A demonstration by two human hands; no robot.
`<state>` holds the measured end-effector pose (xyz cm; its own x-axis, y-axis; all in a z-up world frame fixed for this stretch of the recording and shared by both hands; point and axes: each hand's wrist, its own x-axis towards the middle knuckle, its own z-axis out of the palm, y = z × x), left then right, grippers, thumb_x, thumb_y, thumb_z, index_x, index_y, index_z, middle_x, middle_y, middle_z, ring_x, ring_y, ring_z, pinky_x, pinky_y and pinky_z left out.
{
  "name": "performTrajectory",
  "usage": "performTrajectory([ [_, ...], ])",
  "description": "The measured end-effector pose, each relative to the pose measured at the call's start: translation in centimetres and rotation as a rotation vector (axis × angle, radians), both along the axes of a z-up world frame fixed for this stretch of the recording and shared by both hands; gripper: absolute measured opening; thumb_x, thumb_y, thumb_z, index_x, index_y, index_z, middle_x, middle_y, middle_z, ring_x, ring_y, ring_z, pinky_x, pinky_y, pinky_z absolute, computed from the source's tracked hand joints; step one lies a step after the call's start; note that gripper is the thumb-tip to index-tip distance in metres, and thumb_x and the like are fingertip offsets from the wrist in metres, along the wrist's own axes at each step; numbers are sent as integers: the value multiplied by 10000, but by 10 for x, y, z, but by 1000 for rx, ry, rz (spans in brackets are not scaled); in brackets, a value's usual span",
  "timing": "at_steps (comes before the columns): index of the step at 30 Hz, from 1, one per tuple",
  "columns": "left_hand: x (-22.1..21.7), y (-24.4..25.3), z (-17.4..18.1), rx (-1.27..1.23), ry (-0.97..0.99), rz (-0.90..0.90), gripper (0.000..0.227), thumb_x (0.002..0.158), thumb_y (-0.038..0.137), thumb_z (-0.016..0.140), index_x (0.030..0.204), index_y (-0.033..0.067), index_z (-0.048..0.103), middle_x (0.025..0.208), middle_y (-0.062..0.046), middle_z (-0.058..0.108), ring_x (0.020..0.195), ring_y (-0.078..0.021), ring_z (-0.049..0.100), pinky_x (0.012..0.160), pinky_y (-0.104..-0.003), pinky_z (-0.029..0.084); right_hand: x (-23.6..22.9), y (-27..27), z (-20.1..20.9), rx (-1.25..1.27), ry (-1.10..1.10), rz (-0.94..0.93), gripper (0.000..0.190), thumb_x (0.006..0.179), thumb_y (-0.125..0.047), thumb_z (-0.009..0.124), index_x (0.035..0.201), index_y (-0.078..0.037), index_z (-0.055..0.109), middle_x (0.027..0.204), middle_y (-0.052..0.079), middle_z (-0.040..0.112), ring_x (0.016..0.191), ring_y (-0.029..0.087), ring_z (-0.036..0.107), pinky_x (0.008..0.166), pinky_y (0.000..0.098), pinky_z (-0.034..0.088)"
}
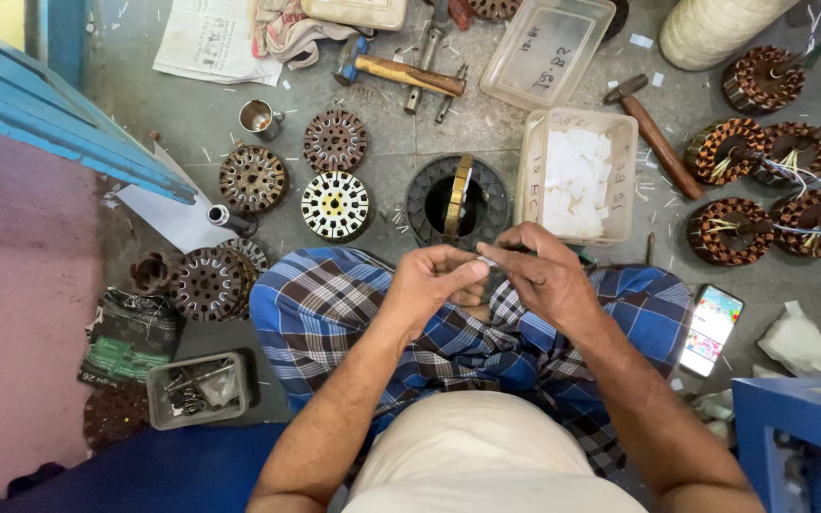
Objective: The person sits on the floor and repeatedly inserts small white insulating pieces into the slots of a circular copper-wound stator core. The person handles the stator and insulators by hand, rotating the core as needed to access different slots.
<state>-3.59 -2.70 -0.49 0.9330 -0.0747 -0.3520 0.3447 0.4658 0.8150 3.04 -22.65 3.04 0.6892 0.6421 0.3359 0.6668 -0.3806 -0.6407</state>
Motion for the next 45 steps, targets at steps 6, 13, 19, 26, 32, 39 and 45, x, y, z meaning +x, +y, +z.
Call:
performTrajectory([
  [6,-3,0,-5,-116,23,111,202,889,95,803,1030,-31,732,861,-94,758,719,-141,718,640,-274,614,-18,8,-10,520,646,-166,380,862,60,756,1229,-30,720,1054,94,752,948,151,728,831,268,620],
  [13,-9,-11,3,54,-96,125,195,900,86,822,1042,-39,775,867,-89,757,745,-120,702,672,-258,606,-25,9,-33,777,840,-274,166,874,70,773,1032,43,729,957,109,759,826,150,722,757,272,609],
  [19,-14,-3,21,491,-322,113,167,891,87,793,1043,26,763,937,-22,771,809,-75,745,696,-244,637,-26,5,-6,278,438,-223,125,884,-45,795,984,18,752,917,56,735,779,95,659,672,239,540],
  [26,-16,-4,3,347,-337,47,71,926,23,737,995,21,721,851,-33,759,747,-57,703,670,-220,586,-28,6,-7,159,418,-190,93,873,-61,764,929,-1,722,826,25,736,741,84,693,631,249,562],
  [32,-7,-2,-15,43,-94,29,69,899,-9,683,902,48,645,700,-85,710,525,-105,649,410,-247,500,-19,3,-14,243,518,14,222,876,-83,784,1081,-29,721,917,51,769,839,126,762,733,291,648],
  [39,3,4,7,147,-40,77,137,893,119,754,983,39,690,715,-82,722,523,-113,650,419,-247,513,0,5,-13,136,158,20,286,850,-106,837,1115,-52,747,980,79,756,861,162,764,746,268,642],
  [45,11,0,33,1086,-494,380,394,858,206,828,1150,-7,670,923,-122,689,725,-174,690,560,-266,570,36,21,-23,275,396,-126,197,891,-59,802,1078,-15,760,983,82,764,853,122,760,744,234,644],
])
